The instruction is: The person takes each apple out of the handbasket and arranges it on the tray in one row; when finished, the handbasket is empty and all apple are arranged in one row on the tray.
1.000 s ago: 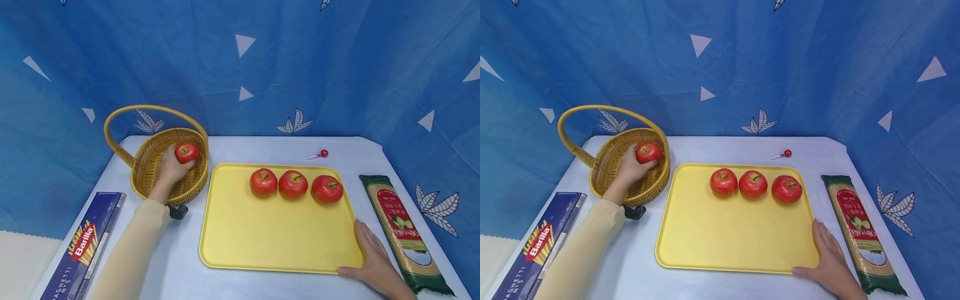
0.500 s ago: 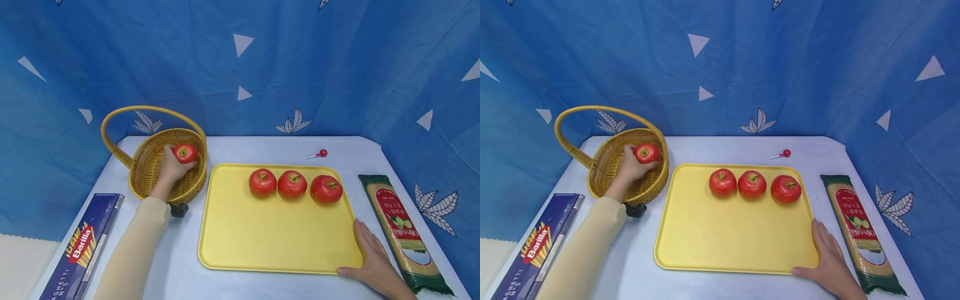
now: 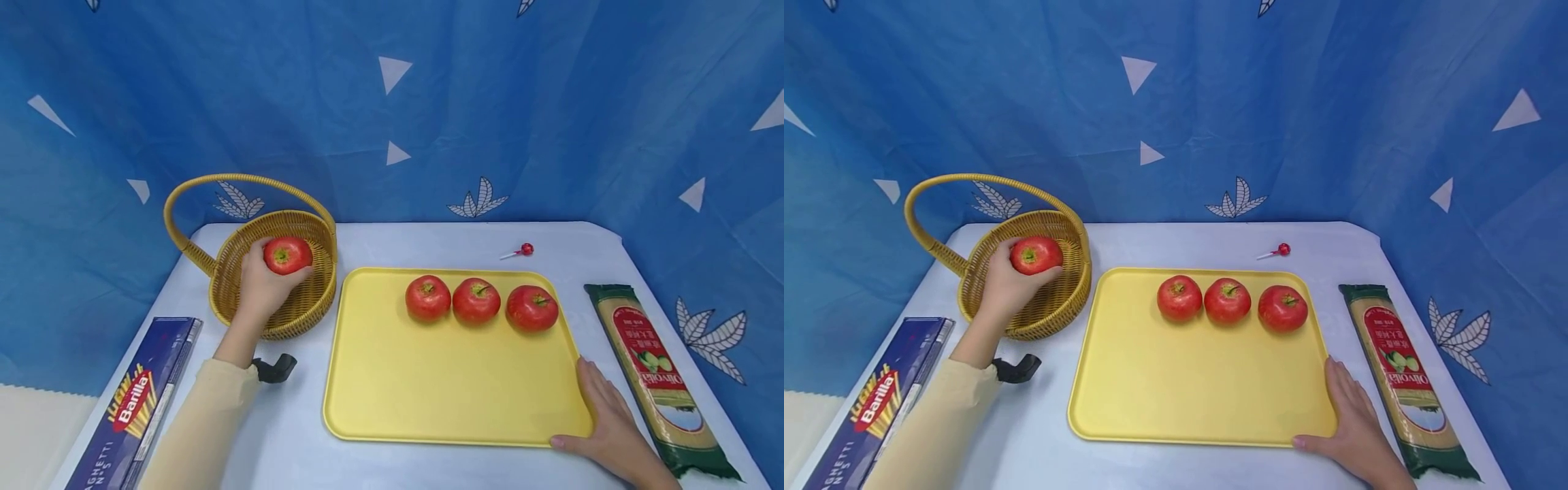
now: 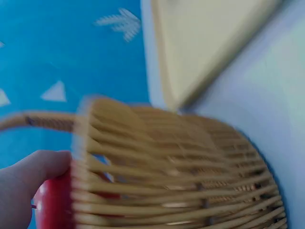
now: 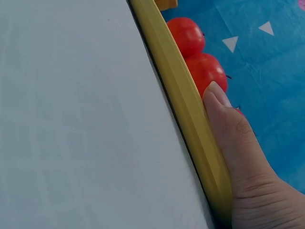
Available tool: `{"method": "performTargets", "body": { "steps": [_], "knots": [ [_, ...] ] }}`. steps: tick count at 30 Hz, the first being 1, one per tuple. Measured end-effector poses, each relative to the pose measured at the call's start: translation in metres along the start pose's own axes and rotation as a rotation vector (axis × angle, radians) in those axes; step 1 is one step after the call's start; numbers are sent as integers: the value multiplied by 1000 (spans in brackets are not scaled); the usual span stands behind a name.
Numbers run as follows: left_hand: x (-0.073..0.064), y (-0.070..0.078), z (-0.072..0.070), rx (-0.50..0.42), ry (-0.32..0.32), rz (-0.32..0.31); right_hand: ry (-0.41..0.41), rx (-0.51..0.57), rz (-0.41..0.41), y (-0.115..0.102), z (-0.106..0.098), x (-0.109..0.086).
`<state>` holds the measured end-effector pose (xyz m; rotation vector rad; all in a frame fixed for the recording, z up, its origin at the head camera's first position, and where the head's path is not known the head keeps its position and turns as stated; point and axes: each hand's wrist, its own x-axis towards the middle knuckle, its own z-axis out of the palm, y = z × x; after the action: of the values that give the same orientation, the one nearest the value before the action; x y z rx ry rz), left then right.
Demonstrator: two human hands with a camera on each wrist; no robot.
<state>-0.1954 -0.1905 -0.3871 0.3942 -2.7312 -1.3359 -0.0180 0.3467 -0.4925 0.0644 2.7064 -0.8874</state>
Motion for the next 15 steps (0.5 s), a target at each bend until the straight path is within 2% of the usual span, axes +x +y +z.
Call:
{"method": "performTargets", "body": {
  "steps": [4,7,11,15],
  "knots": [
    [-27,10,-6,-35,27,64,2,-8,-7,-1,-1,0],
    [-45,19,-4,-45,27,125,2,-9,-6,0,-1,0],
    [-64,32,5,-22,6,203,4,-8,-5,0,0,0],
    [-77,42,21,7,-45,238,5,-6,-10,0,1,0]
  ]
}}
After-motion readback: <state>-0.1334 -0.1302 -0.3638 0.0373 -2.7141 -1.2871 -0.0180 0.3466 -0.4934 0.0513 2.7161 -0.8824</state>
